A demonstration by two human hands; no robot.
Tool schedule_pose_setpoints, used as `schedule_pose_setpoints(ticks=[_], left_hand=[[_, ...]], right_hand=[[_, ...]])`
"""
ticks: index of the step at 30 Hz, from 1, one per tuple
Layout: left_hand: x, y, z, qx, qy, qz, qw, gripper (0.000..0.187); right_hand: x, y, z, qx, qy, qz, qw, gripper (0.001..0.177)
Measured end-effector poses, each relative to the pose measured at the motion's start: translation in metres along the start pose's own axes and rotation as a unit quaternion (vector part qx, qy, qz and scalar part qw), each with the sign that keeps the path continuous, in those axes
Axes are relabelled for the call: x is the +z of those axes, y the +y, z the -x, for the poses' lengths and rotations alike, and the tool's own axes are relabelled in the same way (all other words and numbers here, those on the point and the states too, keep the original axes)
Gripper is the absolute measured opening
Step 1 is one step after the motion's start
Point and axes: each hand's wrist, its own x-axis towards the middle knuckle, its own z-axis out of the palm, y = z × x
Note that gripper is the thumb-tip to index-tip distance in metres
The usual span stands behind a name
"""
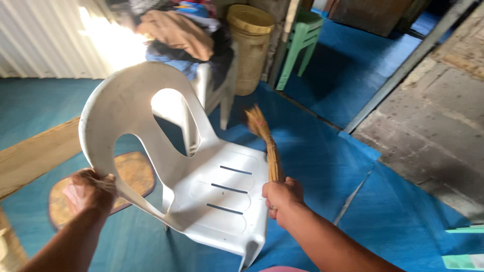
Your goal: The person sweeps the floor around a table and chairs using a short hand broom.
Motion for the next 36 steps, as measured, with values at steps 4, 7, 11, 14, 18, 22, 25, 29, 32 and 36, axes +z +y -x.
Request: schedule_pose_setpoints(ticks=[4,7,11,14,18,22,25,29,32,36], left_hand=[[-0.047,-0.071,-0.057,-0.140,0.053,0.068,0.986,0.025],[-0.063,-0.093,-0.075,-0.214,0.046,0.128,0.967,0.029],[-0.047,-0.076,-0.065,-0.260,-0.025,0.200,0.944,0.038],[-0.030,-0.045,-0.048,-0.281,-0.105,0.263,0.917,0.047],[0.009,0.023,0.000,-0.308,-0.261,0.352,0.845,0.059],[0.017,0.097,0.058,-0.320,-0.422,0.411,0.742,0.072],[0.022,0.161,0.108,-0.308,-0.497,0.450,0.675,0.079],[0.040,0.229,0.144,-0.299,-0.488,0.429,0.699,0.080],[0.062,0.262,0.166,-0.308,-0.470,0.420,0.713,0.081],[0.089,0.293,0.184,-0.315,-0.463,0.430,0.708,0.083]], right_hand=[[0.032,0.016,0.043,0.027,0.012,0.015,0.999,0.019],[0.045,0.029,0.065,0.033,0.009,0.020,0.999,0.017],[0.051,0.043,0.081,0.048,-0.002,0.010,0.999,0.017],[0.051,0.042,0.083,0.075,-0.010,-0.008,0.997,0.016],[0.034,0.041,0.061,0.104,-0.054,-0.062,0.991,0.016],[-0.009,0.051,-0.009,0.220,-0.140,-0.183,0.948,0.020],[-0.067,0.067,-0.087,0.352,-0.179,-0.298,0.869,0.025],[-0.141,0.096,-0.186,0.457,-0.098,-0.346,0.814,0.037],[-0.184,0.101,-0.224,0.460,-0.046,-0.331,0.822,0.023],[-0.209,0.088,-0.224,0.346,-0.029,-0.270,0.898,0.020]])
